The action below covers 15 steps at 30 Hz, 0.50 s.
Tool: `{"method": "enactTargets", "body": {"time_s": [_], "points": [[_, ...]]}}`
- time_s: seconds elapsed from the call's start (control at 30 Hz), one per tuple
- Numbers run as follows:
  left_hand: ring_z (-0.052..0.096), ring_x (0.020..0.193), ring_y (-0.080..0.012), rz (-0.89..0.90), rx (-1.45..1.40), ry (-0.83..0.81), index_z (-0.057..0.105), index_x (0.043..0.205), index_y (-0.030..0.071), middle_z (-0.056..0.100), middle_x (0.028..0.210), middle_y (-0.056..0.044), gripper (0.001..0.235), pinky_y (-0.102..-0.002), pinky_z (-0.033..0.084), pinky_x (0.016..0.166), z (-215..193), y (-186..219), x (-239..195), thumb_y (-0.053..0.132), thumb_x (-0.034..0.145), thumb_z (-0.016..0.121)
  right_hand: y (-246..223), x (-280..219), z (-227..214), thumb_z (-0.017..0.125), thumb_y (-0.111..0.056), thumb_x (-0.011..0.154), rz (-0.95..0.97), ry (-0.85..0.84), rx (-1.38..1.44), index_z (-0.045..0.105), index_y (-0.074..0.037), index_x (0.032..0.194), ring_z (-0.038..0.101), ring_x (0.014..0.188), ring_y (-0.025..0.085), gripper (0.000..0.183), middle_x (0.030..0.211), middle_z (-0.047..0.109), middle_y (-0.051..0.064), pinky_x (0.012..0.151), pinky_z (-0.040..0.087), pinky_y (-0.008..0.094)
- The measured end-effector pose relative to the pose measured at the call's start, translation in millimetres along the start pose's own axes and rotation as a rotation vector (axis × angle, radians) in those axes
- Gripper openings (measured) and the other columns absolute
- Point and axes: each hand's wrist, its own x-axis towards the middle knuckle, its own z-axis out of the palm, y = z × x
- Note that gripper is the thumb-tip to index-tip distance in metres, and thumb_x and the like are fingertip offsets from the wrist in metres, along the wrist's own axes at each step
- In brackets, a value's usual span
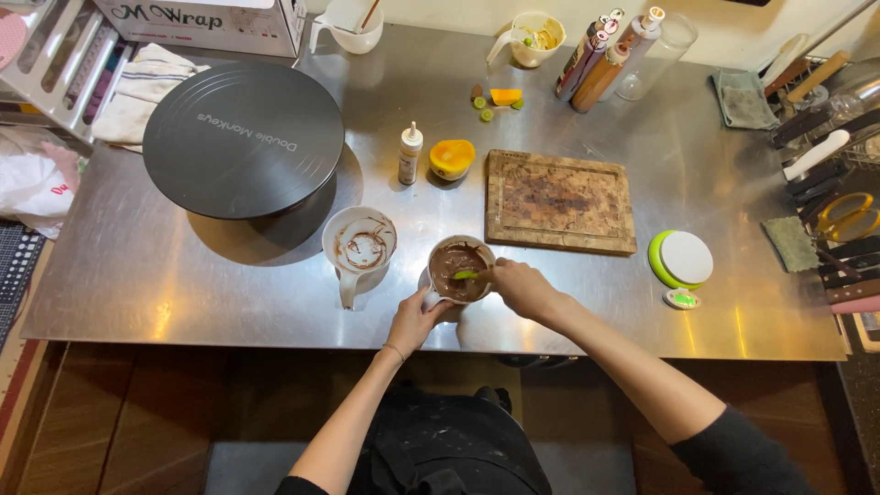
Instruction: Stirring chocolate glaze in a bowl with a spatula to reach the desired consistency.
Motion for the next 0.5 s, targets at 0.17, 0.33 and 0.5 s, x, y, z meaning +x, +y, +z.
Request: {"method": "enactTargets", "body": {"time_s": [0.17,0.33,0.5], "points": [[0.078,0.127,-0.0472,-0.009,-0.011,-0.005,0.078,0.120,0.009,0.088,0.119,-0.020,0.046,-0.059,0.064,0.108,4.1,-12.1,4.8,0.050,0.102,0.091,24.7,12.6,14.2,0.076,-0.012,0.108,0.038,0.004,-0.105,0.090,-0.014,0.123,0.086,0.101,0.049,0.021,0.118,0.082,0.022,0.080,0.073,0.062],[0.077,0.129,-0.0481,-0.024,-0.015,-0.011,0.079,0.123,0.009,0.088,0.121,-0.020,0.048,-0.060,0.063,0.110,3.6,-8.7,5.8,0.050,0.101,0.091,22.9,9.7,18.5,0.073,-0.009,0.109,-0.025,-0.064,-0.028,0.088,-0.017,0.132,0.084,0.108,0.055,0.029,0.126,0.082,0.026,0.087,0.071,0.069],[0.077,0.131,-0.0469,-0.022,-0.019,-0.014,0.079,0.123,0.010,0.088,0.124,-0.020,0.048,-0.060,0.063,0.111,2.5,-8.1,6.3,0.051,0.102,0.091,14.3,15.0,17.7,0.075,-0.011,0.109,-0.003,0.020,-0.054,0.088,-0.012,0.130,0.084,0.105,0.055,0.025,0.122,0.082,0.026,0.086,0.071,0.069]]}}
